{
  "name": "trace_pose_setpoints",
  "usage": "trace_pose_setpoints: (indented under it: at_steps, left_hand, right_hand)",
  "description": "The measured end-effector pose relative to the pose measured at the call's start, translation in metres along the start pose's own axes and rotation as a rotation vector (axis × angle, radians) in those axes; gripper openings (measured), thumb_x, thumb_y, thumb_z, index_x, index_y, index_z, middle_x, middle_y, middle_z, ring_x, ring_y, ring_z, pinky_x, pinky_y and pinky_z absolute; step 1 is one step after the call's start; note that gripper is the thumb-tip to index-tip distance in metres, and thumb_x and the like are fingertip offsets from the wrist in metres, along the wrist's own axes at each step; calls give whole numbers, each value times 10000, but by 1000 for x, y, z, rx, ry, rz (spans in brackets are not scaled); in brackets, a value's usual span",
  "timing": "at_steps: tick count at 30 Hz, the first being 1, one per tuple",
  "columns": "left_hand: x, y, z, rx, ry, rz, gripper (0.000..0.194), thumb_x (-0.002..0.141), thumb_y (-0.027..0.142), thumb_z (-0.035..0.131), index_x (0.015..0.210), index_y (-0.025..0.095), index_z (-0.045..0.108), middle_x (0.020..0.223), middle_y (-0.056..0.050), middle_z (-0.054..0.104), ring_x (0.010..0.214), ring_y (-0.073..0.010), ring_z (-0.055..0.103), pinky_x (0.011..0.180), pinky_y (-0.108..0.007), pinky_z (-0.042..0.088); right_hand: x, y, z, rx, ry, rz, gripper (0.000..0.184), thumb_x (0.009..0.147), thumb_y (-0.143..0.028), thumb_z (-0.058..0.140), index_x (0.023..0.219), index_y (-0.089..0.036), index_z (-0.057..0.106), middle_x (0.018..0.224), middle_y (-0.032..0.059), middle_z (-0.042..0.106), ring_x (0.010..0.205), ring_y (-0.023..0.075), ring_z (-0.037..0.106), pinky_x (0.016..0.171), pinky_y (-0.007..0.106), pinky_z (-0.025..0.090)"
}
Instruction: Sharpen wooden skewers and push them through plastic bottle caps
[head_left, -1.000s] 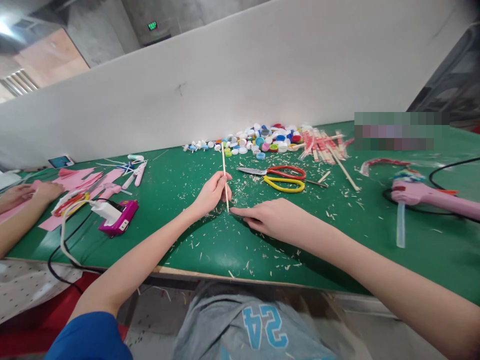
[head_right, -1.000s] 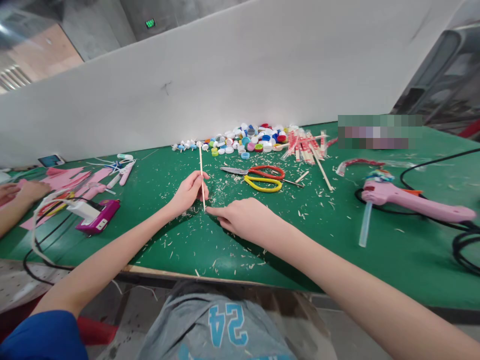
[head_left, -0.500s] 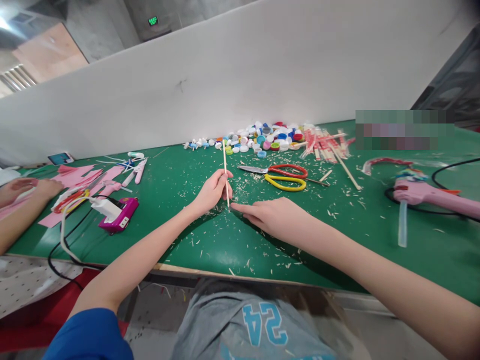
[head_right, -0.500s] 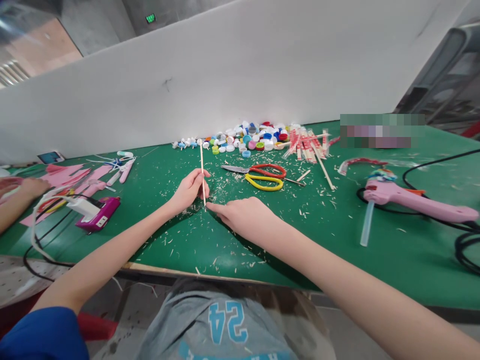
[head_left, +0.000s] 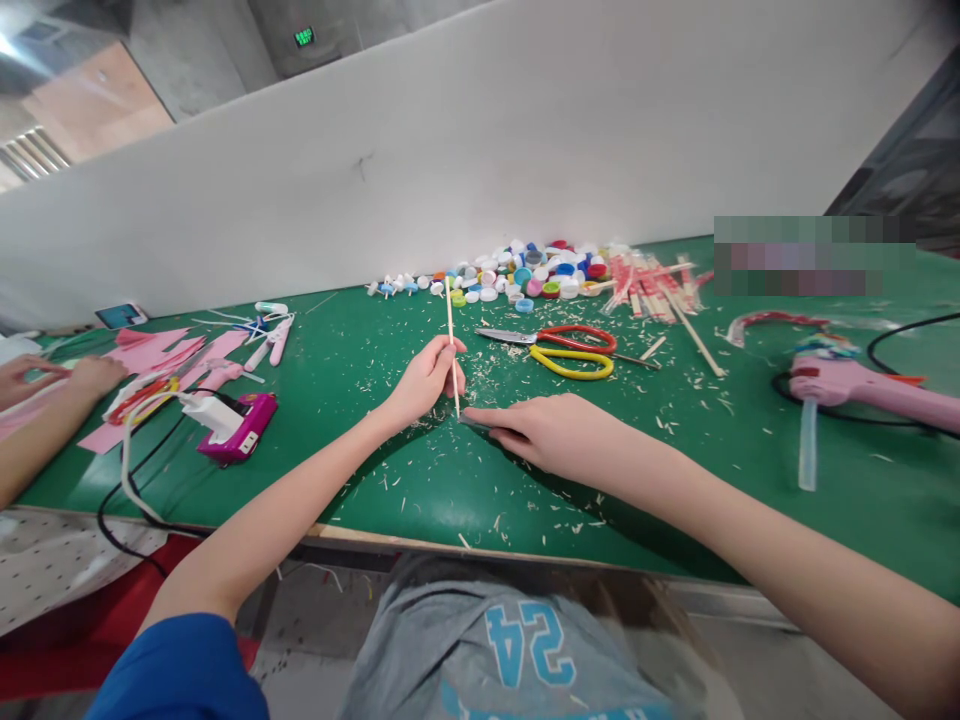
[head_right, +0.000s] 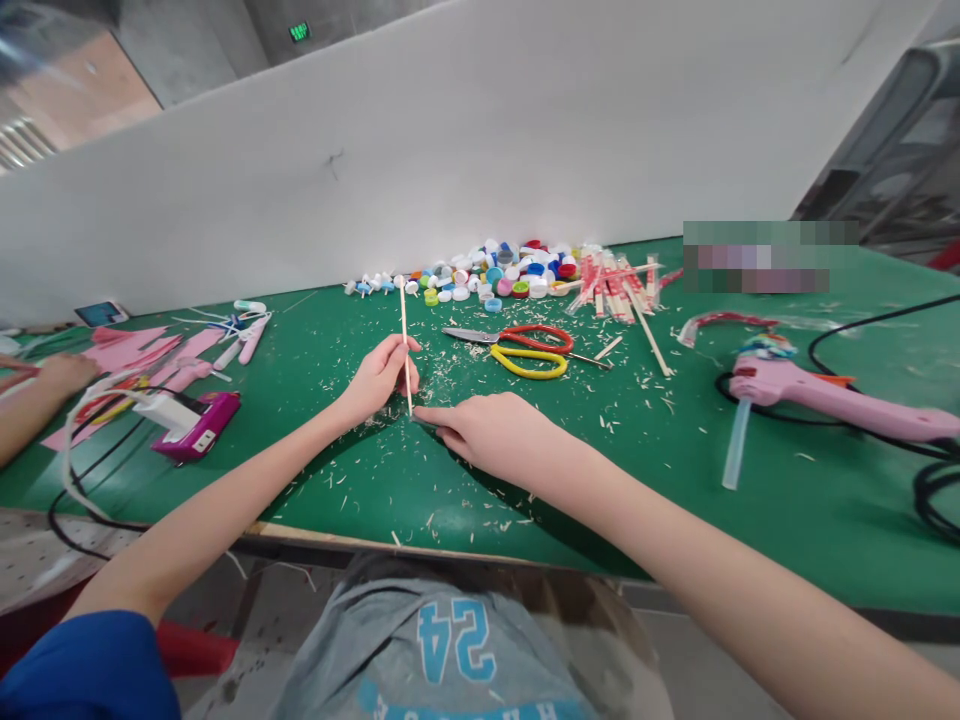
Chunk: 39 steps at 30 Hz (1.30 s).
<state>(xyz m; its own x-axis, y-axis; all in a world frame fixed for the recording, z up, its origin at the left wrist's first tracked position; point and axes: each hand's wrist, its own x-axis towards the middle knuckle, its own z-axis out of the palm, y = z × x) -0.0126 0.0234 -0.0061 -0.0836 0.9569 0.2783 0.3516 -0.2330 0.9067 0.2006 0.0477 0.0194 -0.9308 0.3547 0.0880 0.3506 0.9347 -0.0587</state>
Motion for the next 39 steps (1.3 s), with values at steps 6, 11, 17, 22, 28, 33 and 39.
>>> trace_pose_setpoints:
  at_steps: [6,11,17,22,28,33,39]
  left_hand:
    - [0,-1,0,-3,-3,12,231,954,388,323,981,202,457,538,51,564,452,-60,487,481,-168,431]
    - [0,-1,0,2,-2,17,236,954,391,324,981,200,460,541,50,566,454,-64,487,481,-173,435]
    - [-1,2,0,12,2,13,224,954,373,322,977,200,462,545,45,569,457,-64,486,478,-172,435]
    - [-1,2,0,9,2,9,225,953,375,321,977,200,461,542,47,568,456,-63,488,479,-171,439]
    - [0,0,0,3,6,1,223,951,377,325,977,199,459,539,48,566,449,-62,489,471,-168,435]
    - [-1,3,0,8,7,-5,222,952,370,323,975,199,463,540,45,565,454,-62,488,475,-168,434]
    - [-1,2,1,17,7,0,229,951,383,323,975,204,463,539,46,566,455,-62,487,476,-169,435]
  right_hand:
    - [-3,-1,3,-23,34,47,396,980,-343,329,1360,-391,430,888,-17,699,715,158,635,508,241,290]
    - [-3,-1,6,-103,45,34,406,982,-344,321,1379,-391,396,811,-28,675,619,142,592,463,244,196]
    - [-3,-5,3,-118,28,2,414,971,-297,357,1376,-360,417,805,-20,669,612,130,583,471,243,189]
    - [-2,-5,3,-93,35,0,405,962,-291,373,1354,-364,447,846,-16,692,648,142,615,484,234,239]
    - [-2,-7,1,-33,36,3,392,954,-296,380,1323,-355,501,889,8,713,720,160,653,548,235,358]
    - [-5,-4,-2,22,26,-7,384,949,-308,386,1300,-380,525,908,-3,713,736,163,655,566,245,380]
    - [-8,-1,-1,26,23,3,403,950,-321,371,1326,-414,483,889,-23,708,705,153,639,545,239,359]
